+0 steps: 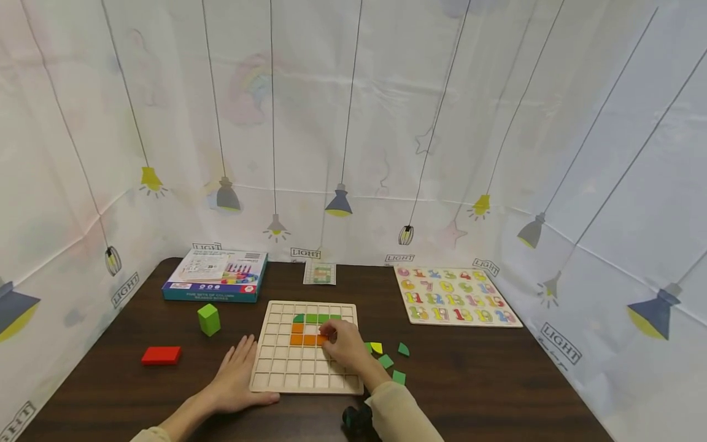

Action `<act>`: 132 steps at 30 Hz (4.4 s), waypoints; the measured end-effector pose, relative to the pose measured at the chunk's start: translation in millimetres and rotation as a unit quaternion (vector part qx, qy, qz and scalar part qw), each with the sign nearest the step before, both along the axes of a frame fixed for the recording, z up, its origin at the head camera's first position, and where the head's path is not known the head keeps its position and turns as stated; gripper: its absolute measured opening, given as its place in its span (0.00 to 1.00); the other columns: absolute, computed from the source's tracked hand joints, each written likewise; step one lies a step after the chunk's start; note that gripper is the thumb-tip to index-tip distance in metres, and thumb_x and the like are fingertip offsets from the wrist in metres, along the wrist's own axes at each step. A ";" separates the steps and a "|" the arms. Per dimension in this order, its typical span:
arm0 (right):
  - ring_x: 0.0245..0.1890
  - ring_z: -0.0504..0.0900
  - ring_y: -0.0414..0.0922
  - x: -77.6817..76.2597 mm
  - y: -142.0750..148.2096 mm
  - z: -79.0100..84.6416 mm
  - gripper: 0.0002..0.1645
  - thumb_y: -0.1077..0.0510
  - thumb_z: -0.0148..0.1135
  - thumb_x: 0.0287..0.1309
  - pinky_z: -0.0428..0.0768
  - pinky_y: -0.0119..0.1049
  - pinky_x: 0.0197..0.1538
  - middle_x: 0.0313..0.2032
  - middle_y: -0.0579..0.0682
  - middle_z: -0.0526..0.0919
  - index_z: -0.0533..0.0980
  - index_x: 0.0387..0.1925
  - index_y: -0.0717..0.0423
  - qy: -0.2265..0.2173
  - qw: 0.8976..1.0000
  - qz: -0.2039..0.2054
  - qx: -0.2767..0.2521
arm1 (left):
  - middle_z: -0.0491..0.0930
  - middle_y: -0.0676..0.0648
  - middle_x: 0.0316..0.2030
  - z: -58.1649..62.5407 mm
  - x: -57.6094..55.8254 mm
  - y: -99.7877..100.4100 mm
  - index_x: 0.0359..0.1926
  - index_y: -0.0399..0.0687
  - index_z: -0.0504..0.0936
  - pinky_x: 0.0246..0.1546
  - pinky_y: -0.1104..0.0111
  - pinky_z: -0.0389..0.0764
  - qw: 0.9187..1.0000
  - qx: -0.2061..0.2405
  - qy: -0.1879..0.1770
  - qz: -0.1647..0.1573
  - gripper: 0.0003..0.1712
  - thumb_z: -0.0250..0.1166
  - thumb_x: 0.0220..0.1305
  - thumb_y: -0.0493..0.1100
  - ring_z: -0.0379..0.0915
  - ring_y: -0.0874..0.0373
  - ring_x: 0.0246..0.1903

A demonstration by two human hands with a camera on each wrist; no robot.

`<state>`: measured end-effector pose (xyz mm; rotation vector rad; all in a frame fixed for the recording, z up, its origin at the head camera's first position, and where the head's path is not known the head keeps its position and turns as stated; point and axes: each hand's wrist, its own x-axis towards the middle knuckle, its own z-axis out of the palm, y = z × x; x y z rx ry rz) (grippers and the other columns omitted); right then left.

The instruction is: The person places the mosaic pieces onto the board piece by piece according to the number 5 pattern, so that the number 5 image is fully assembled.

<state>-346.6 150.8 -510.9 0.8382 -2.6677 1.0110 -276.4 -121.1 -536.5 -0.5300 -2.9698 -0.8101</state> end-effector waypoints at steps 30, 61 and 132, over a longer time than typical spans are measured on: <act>0.34 0.81 0.45 9.7 48.2 13.2 0.10 0.69 0.63 0.56 0.80 0.39 0.37 0.36 0.52 0.82 0.79 0.41 0.62 0.036 0.997 -0.045 -0.049 | 0.45 0.28 0.69 16.1 9.1 2.8 0.69 0.24 0.49 0.64 0.43 0.40 1.000 -0.001 -0.006 -0.003 0.73 0.65 0.41 0.76 0.36 0.36 0.69; 0.31 0.80 0.45 10.3 97.7 -1.3 0.12 0.70 0.69 0.45 0.79 0.36 0.34 0.32 0.52 0.82 0.79 0.35 0.61 0.039 0.992 -0.122 -0.008 | 0.46 0.28 0.69 18.8 9.1 1.9 0.69 0.24 0.50 0.64 0.43 0.41 1.000 -0.005 -0.005 0.001 0.73 0.65 0.40 0.77 0.37 0.36 0.69; 0.32 0.79 0.44 9.1 49.3 6.4 0.14 0.69 0.69 0.49 0.79 0.38 0.35 0.33 0.51 0.81 0.79 0.40 0.61 0.047 0.995 -0.074 -0.050 | 0.44 0.31 0.70 -0.3 1.4 -0.4 0.71 0.29 0.48 0.65 0.46 0.40 1.000 -0.006 0.011 0.002 0.75 0.61 0.38 0.81 0.35 0.40 0.70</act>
